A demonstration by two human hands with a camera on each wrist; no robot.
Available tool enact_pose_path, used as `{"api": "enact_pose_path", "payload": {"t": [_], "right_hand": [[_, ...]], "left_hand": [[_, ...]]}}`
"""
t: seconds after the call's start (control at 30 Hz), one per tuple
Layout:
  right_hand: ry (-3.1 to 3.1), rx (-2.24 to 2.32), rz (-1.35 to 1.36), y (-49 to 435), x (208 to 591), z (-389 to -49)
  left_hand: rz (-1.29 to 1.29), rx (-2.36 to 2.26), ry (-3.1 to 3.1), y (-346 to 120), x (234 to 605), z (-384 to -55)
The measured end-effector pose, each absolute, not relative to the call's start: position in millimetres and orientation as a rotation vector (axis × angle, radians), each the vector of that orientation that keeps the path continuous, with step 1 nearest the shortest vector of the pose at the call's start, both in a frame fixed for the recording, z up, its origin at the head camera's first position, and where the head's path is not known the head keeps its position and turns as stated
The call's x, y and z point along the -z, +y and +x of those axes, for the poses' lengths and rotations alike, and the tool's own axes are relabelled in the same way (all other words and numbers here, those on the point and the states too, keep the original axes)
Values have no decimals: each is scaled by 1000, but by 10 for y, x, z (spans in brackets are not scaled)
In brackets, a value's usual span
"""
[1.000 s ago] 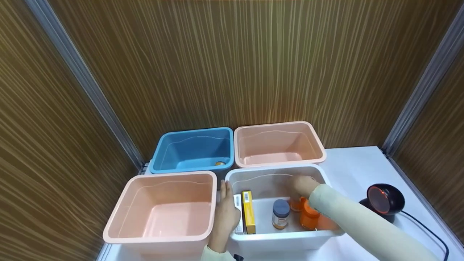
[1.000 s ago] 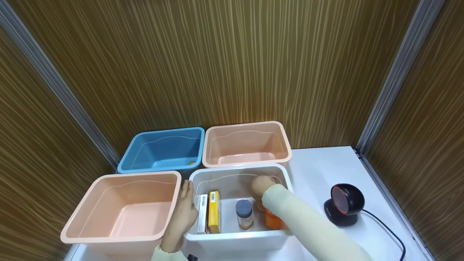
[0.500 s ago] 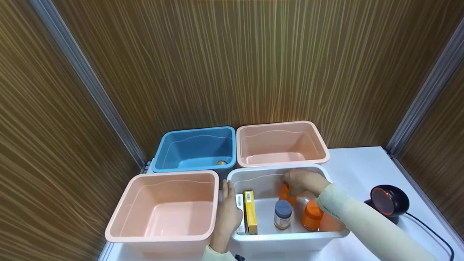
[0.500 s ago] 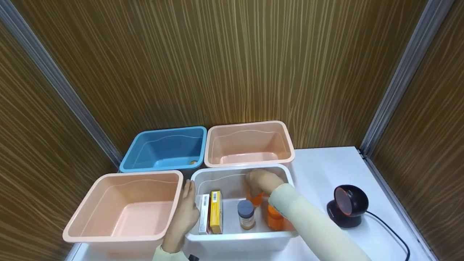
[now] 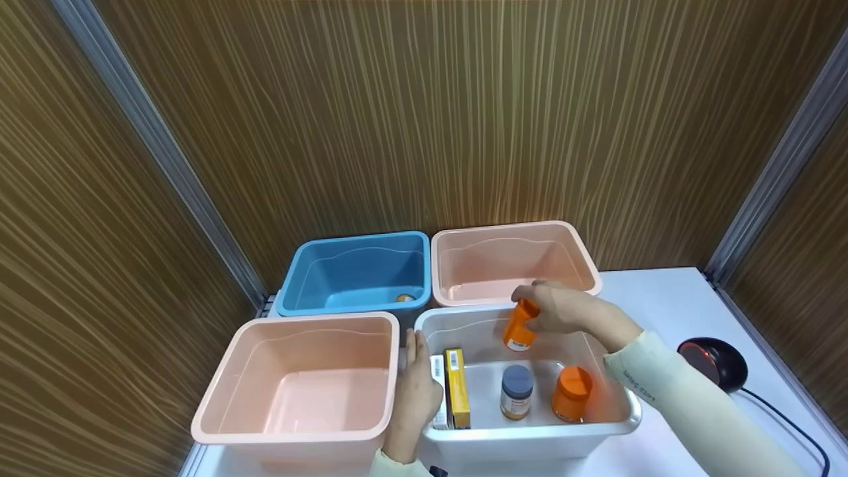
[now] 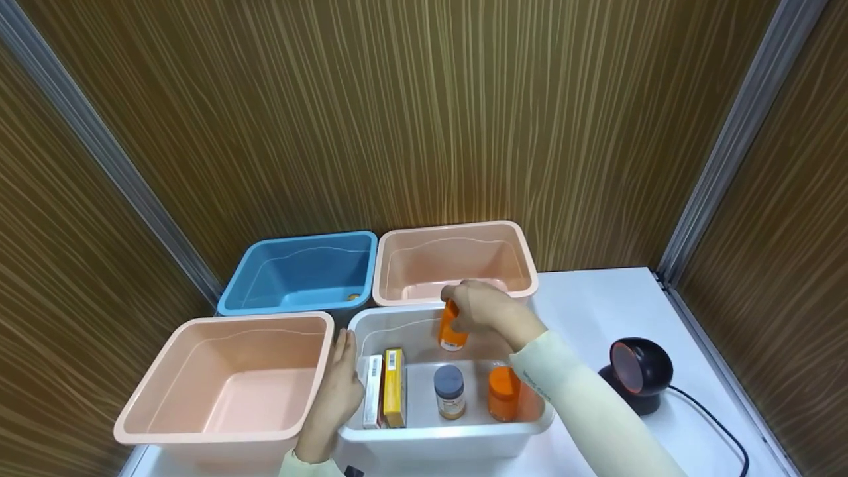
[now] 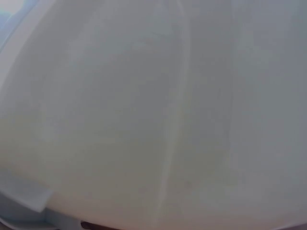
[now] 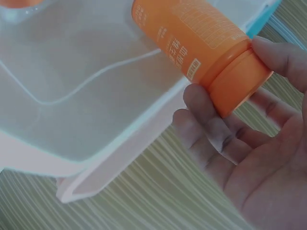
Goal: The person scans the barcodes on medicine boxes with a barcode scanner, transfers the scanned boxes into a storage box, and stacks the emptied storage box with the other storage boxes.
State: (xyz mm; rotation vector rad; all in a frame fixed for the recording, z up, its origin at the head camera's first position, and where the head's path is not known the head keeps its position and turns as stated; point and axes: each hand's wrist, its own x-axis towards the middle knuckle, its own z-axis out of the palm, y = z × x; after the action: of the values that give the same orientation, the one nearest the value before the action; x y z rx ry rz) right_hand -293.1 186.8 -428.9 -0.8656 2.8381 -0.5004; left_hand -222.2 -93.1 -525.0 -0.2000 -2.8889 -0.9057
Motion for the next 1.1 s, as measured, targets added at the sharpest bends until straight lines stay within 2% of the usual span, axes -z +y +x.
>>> {"api": "enact_pose_path", "payload": {"t": [0.6, 0.87, 1.1], "right_hand": [[2942, 583, -944, 2210, 4037, -2750], [2933, 690, -708, 2410, 3938, -2618], [3015, 660, -625, 2615, 3808, -2451]], "left_hand": [[-194, 862, -2936, -914, 5225, -2217], [-188, 870, -2929, -916, 5229, -2208], [-206, 920, -2892, -934, 5237, -2210]]}}
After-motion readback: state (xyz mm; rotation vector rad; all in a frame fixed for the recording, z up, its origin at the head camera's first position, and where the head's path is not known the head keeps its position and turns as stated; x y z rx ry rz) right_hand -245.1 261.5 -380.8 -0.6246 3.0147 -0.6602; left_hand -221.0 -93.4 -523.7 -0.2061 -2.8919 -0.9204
